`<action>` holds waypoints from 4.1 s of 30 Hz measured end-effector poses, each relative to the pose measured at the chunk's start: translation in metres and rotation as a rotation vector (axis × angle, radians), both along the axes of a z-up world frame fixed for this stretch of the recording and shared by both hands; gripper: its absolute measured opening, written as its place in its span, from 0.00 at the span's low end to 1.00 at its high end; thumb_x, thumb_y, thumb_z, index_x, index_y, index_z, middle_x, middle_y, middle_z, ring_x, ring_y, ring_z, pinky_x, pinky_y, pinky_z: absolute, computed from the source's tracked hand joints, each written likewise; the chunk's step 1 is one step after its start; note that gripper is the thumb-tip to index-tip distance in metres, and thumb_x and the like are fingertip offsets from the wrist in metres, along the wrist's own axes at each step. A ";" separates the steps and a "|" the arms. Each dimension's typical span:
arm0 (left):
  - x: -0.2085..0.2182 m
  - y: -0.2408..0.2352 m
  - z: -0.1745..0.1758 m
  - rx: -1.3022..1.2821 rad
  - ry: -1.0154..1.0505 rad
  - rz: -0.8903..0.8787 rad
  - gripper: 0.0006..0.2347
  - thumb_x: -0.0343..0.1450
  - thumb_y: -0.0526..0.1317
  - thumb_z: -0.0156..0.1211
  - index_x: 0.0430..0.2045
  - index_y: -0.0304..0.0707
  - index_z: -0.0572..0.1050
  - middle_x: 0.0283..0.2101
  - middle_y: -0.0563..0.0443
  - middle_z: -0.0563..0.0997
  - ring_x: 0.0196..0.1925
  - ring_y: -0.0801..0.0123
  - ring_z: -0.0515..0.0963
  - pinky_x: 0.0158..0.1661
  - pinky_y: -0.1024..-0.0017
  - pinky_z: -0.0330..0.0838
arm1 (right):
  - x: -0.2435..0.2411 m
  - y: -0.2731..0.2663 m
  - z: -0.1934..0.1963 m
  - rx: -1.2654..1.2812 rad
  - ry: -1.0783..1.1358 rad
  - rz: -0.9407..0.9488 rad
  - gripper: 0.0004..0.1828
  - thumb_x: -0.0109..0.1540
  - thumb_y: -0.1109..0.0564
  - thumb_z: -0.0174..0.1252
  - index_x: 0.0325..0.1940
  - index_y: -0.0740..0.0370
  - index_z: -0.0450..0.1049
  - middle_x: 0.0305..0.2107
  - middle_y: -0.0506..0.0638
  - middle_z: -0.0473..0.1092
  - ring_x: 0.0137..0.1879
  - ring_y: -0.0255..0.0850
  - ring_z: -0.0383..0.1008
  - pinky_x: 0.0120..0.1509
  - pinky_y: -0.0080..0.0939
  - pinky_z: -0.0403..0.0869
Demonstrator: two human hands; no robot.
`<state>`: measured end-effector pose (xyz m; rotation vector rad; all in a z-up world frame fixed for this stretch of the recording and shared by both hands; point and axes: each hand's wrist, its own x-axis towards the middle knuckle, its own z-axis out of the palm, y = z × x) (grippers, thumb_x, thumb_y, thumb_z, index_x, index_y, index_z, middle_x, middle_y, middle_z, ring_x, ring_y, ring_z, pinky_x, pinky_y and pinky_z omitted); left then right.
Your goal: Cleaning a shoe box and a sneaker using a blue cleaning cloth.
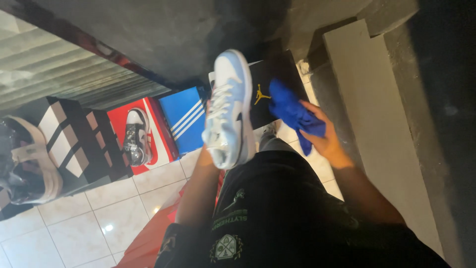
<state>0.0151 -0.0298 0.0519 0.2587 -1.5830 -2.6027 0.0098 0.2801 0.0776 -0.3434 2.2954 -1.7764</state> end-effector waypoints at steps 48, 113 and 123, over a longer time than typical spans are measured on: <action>-0.003 0.003 0.026 -0.201 0.052 -0.007 0.28 0.81 0.56 0.39 0.76 0.44 0.48 0.79 0.46 0.47 0.80 0.57 0.47 0.76 0.57 0.41 | 0.018 -0.111 0.010 -0.158 0.187 0.196 0.44 0.66 0.56 0.55 0.82 0.61 0.42 0.79 0.60 0.32 0.82 0.53 0.30 0.83 0.60 0.33; 0.041 0.015 0.071 0.069 0.101 -0.261 0.34 0.78 0.58 0.46 0.76 0.40 0.45 0.78 0.35 0.46 0.78 0.46 0.48 0.73 0.48 0.43 | -0.088 -0.115 0.076 -0.022 0.385 0.198 0.36 0.63 0.51 0.54 0.77 0.59 0.61 0.73 0.60 0.54 0.78 0.52 0.53 0.82 0.53 0.48; 0.037 0.011 0.068 -0.032 0.152 -0.193 0.31 0.80 0.54 0.45 0.76 0.41 0.45 0.77 0.36 0.48 0.78 0.48 0.49 0.74 0.49 0.45 | -0.071 -0.128 0.108 0.203 0.707 0.345 0.35 0.64 0.50 0.58 0.77 0.53 0.64 0.76 0.60 0.49 0.78 0.65 0.50 0.80 0.65 0.50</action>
